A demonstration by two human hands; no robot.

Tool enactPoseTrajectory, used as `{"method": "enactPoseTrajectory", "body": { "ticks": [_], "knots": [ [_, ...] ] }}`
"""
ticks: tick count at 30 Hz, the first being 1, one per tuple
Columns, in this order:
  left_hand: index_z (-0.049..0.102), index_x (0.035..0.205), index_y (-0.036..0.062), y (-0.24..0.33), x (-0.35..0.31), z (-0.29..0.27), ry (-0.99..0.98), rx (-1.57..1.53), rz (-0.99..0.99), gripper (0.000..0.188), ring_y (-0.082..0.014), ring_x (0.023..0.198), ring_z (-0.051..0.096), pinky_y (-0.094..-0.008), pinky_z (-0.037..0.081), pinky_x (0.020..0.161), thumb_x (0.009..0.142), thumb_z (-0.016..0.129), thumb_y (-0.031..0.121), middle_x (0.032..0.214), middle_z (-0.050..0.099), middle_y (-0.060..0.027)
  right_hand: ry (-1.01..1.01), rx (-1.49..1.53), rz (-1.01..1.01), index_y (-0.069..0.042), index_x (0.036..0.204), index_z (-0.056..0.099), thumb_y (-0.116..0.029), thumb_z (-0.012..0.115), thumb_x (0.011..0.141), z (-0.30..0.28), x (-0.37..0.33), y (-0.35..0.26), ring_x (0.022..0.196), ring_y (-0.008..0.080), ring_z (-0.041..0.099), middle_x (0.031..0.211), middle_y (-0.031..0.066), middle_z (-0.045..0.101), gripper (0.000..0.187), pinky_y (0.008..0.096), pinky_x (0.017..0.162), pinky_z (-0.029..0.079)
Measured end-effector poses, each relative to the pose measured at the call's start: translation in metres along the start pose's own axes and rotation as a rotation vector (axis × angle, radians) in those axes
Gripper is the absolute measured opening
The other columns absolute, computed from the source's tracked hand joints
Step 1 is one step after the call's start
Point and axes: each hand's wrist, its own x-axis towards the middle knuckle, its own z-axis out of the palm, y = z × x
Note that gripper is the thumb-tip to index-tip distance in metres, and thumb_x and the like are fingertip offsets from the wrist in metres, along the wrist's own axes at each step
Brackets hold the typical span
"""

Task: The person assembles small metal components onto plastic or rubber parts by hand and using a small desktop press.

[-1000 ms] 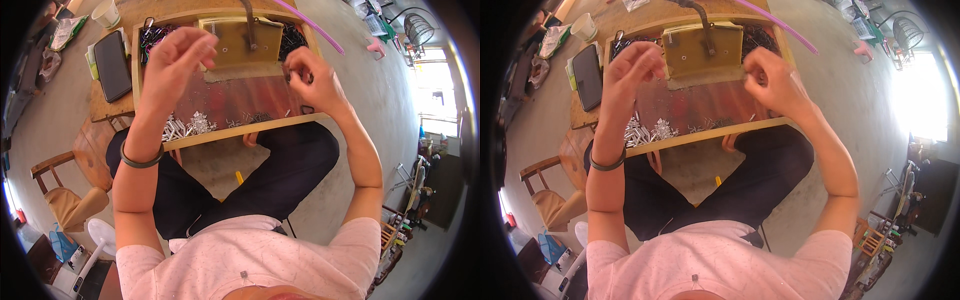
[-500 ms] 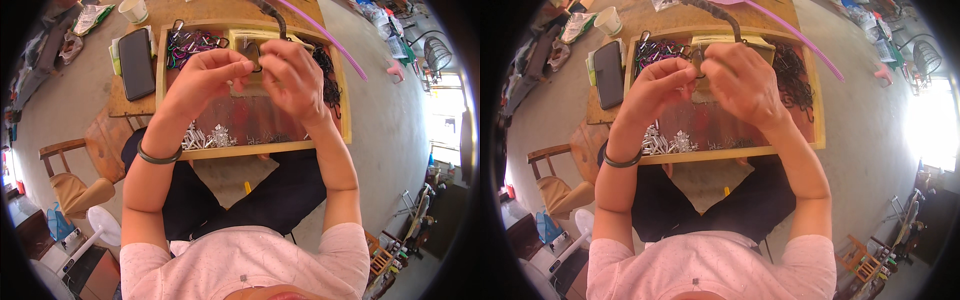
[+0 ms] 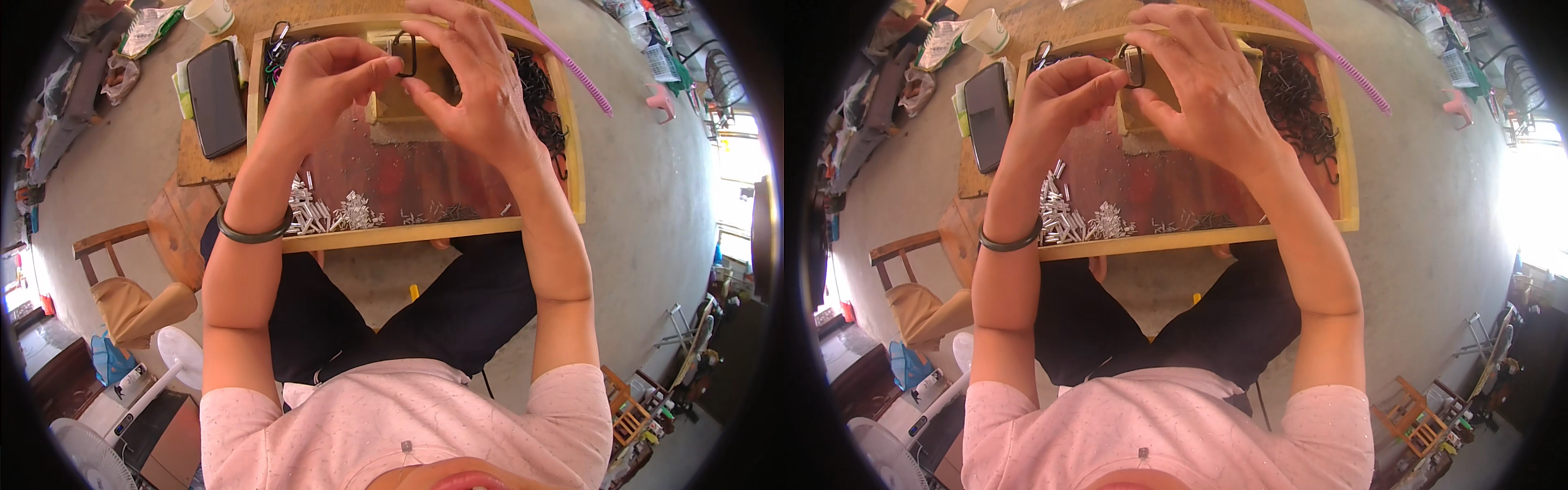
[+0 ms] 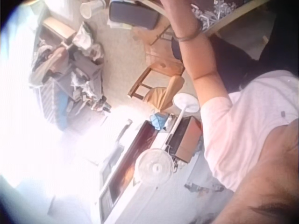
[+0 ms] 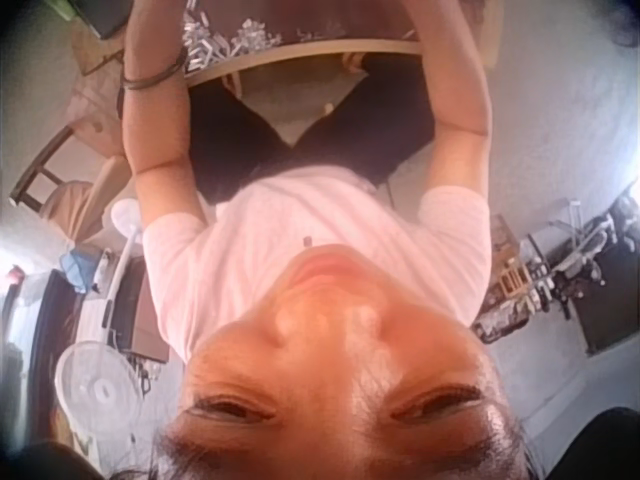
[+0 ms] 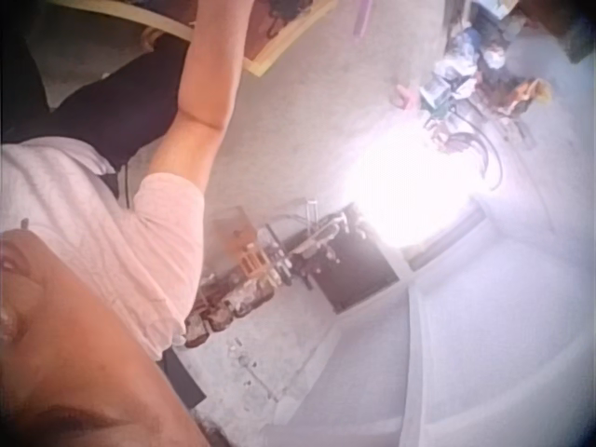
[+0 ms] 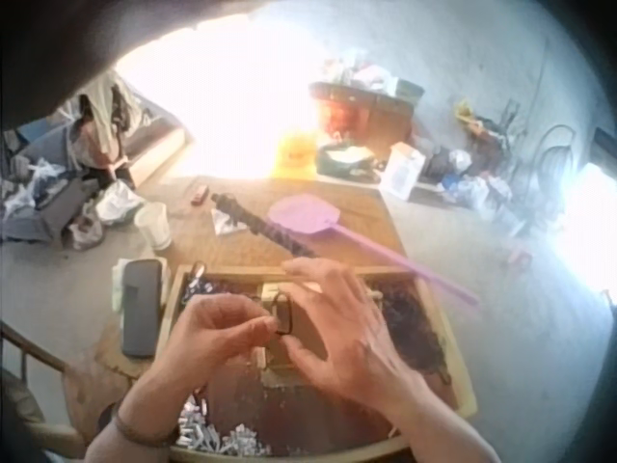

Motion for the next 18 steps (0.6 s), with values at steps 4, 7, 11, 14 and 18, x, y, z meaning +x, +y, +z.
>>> {"method": "enactPoseTrajectory", "body": {
  "ticks": [4,7,11,14,18],
  "knots": [
    [0.077,0.095,-0.0018,-0.001,0.005,0.000,0.016,-0.024,0.031,0.027,-0.0044,0.065,0.055,-0.0221,0.043,0.058,0.092,0.080,0.024,0.074,0.065,0.0013,-0.211,-0.056,0.129,-0.004,0.126,0.062,-0.014,0.078,0.081,-0.006,0.002,0.002,0.134,0.0404,0.048,0.144,0.0220,0.049,0.049,0.0509,0.110,0.040],
    [0.073,0.086,-0.0011,0.003,0.011,0.000,0.191,0.052,-0.048,0.029,-0.0041,0.060,0.052,-0.0223,0.041,0.054,0.092,0.081,0.027,0.069,0.061,0.0021,-0.165,-0.084,0.098,-0.006,0.129,0.060,-0.015,0.080,0.078,0.005,-0.008,0.013,0.142,0.0432,0.039,0.154,0.0230,0.038,0.055,0.0538,0.116,0.034],
    [0.063,0.076,0.0028,-0.027,0.021,0.003,0.195,0.137,0.040,0.038,-0.0032,0.054,0.047,-0.0228,0.038,0.049,0.086,0.087,0.031,0.063,0.055,0.0042,-0.120,-0.087,0.100,-0.007,0.130,0.061,-0.015,0.080,0.078,0.015,-0.012,0.018,0.145,0.0441,0.037,0.156,0.0250,0.036,0.056,0.0544,0.118,0.032],
    [0.059,0.076,0.0049,-0.036,0.025,0.006,0.195,0.128,0.057,0.042,-0.0031,0.054,0.045,-0.0229,0.036,0.048,0.082,0.090,0.033,0.062,0.053,0.0048,-0.166,-0.134,0.180,-0.008,0.130,0.062,-0.015,0.080,0.077,0.017,-0.010,0.013,0.146,0.0446,0.036,0.158,0.0253,0.034,0.056,0.0544,0.118,0.031],
    [0.058,0.074,0.0057,-0.044,0.028,0.007,0.211,0.157,0.085,0.043,-0.0033,0.054,0.044,-0.0232,0.035,0.048,0.082,0.090,0.033,0.062,0.052,0.0047,-0.174,-0.140,0.202,-0.008,0.130,0.062,-0.015,0.080,0.077,0.021,-0.010,0.013,0.146,0.0449,0.035,0.158,0.0251,0.034,0.057,0.0551,0.119,0.031]
  ]
}}
